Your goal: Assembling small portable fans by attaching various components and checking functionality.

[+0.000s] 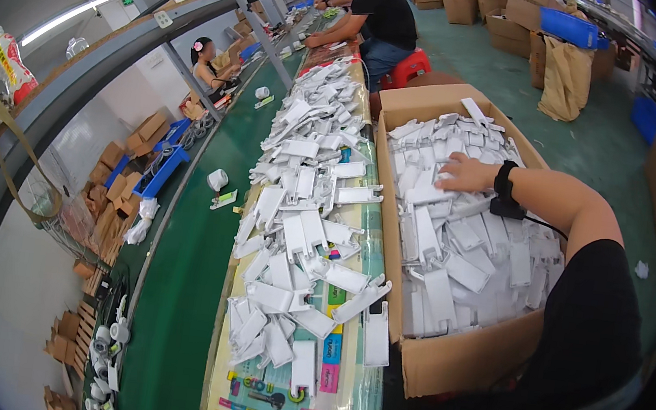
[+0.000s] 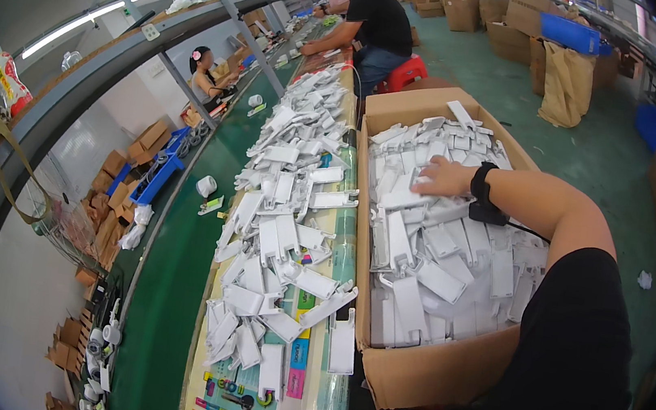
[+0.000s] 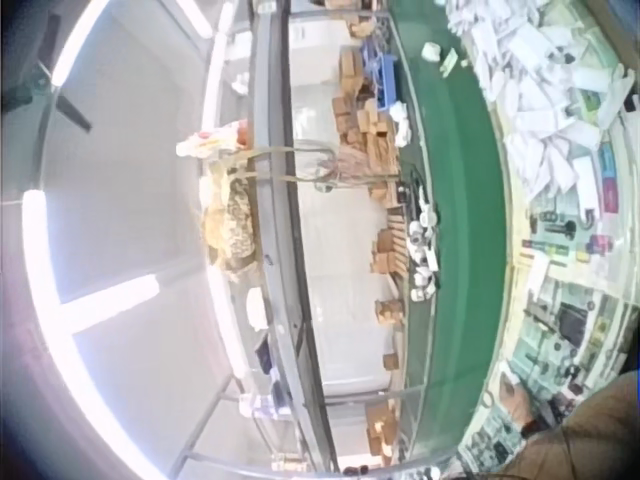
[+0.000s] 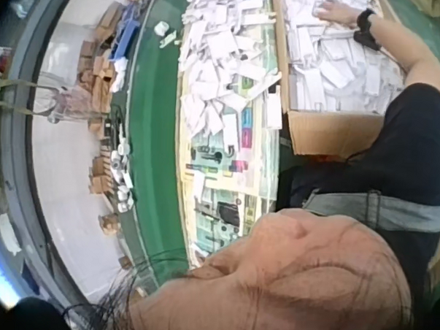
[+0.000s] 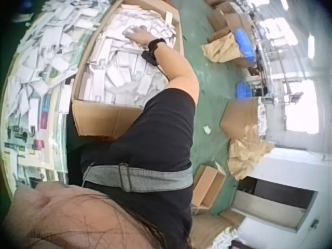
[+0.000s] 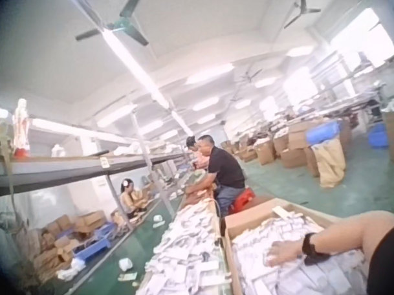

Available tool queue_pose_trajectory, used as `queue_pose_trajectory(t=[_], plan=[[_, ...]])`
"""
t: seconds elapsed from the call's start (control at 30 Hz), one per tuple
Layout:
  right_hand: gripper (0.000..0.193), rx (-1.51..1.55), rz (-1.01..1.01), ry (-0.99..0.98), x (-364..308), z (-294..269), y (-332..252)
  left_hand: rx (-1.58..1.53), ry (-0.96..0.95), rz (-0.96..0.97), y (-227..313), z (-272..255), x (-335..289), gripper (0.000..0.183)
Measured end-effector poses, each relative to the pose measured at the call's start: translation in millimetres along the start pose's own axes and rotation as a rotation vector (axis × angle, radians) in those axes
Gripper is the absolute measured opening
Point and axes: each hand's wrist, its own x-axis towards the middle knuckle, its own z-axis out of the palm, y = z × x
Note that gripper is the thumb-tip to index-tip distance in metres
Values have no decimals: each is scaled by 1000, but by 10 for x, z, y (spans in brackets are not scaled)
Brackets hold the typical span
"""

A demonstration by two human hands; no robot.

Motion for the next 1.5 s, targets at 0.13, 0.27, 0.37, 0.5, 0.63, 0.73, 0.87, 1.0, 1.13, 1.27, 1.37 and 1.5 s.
queue_pose_trajectory(t=[0.13,0.27,0.37,0.5,0.63,0.73,0.87,1.0,1.13,1.27,1.37,1.5], plan=[[97,191,277,64,-452,-42,-532,-388,146,-544,3890,-837,1068,43],[103,234,184,-56,-661,-86,-776,-331,135,-488,3987,-1055,935,42],[106,224,162,-102,-754,28,-913,-259,103,-433,3722,-1007,889,42],[103,160,131,-50,-867,182,-1148,-205,79,-529,3175,-818,709,54],[88,94,232,127,-777,299,-1101,-191,67,-483,2982,-706,605,56],[73,65,-7,163,-549,453,-743,-141,92,-381,2921,-706,563,54],[64,-46,-97,237,-483,440,-688,-144,165,-374,2931,-677,547,45],[57,388,220,266,-934,45,-1261,-75,154,-376,3062,-786,700,45],[52,219,-43,420,-948,-181,-1470,-106,175,-414,3023,-707,572,46],[47,303,-71,378,-807,-573,-1869,-83,184,-389,3042,-710,632,45],[46,275,-254,377,-533,-701,-2190,-83,188,-401,3046,-731,647,43],[43,251,-512,287,-159,-592,-2860,-55,175,-388,3046,-771,643,42]])
